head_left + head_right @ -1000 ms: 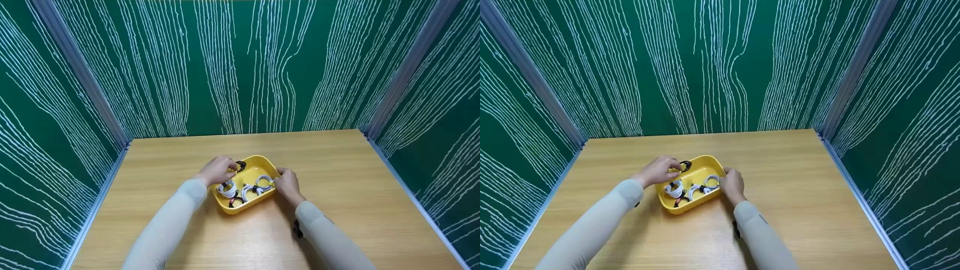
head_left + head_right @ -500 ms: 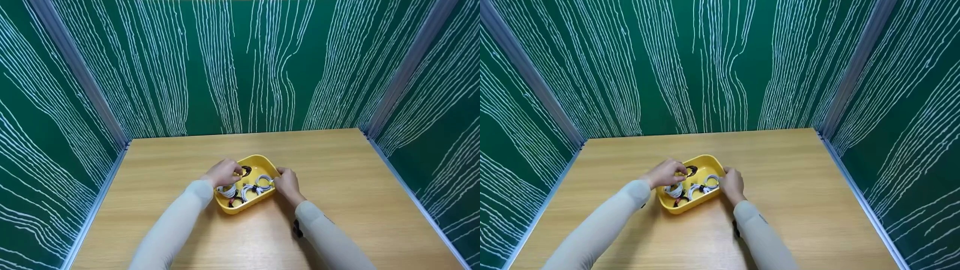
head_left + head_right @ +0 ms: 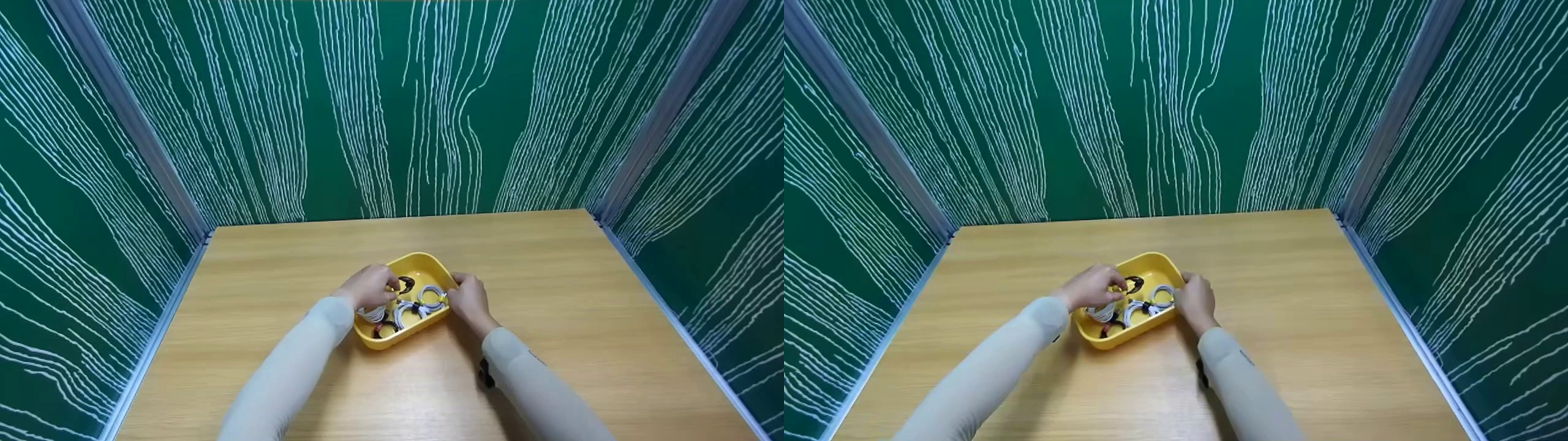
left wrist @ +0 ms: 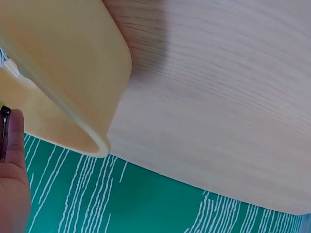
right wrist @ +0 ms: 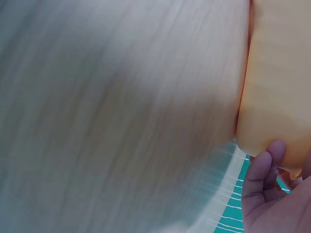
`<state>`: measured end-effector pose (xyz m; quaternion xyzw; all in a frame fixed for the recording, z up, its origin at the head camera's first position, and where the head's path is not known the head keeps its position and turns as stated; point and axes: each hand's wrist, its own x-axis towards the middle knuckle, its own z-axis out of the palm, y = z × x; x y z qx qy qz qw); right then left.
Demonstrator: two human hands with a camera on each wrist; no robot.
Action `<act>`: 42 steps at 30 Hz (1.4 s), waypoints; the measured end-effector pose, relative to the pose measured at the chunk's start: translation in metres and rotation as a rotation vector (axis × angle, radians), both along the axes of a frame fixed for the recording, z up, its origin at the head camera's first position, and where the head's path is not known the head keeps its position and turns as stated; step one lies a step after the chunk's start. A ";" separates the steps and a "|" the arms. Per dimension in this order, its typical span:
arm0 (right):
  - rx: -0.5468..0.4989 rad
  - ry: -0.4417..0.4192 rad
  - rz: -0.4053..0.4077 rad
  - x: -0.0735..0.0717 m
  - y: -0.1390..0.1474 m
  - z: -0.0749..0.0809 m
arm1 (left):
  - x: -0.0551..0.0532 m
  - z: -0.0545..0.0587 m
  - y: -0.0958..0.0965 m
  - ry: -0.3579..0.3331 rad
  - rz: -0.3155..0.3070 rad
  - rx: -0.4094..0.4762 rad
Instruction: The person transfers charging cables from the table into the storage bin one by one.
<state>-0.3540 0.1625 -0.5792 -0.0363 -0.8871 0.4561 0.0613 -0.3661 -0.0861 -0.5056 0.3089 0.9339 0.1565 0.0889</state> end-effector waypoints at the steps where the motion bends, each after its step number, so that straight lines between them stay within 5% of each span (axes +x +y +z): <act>1: -0.004 -0.003 0.001 0.000 0.000 0.000 | 0.000 -0.001 0.001 0.000 0.003 -0.001; 8: -0.010 0.008 0.004 0.000 0.000 0.000 | -0.002 -0.003 0.005 -0.060 0.061 0.000; 42: -0.029 0.010 -0.027 0.000 -0.001 -0.002 | -0.019 -0.031 0.014 -0.081 0.138 0.016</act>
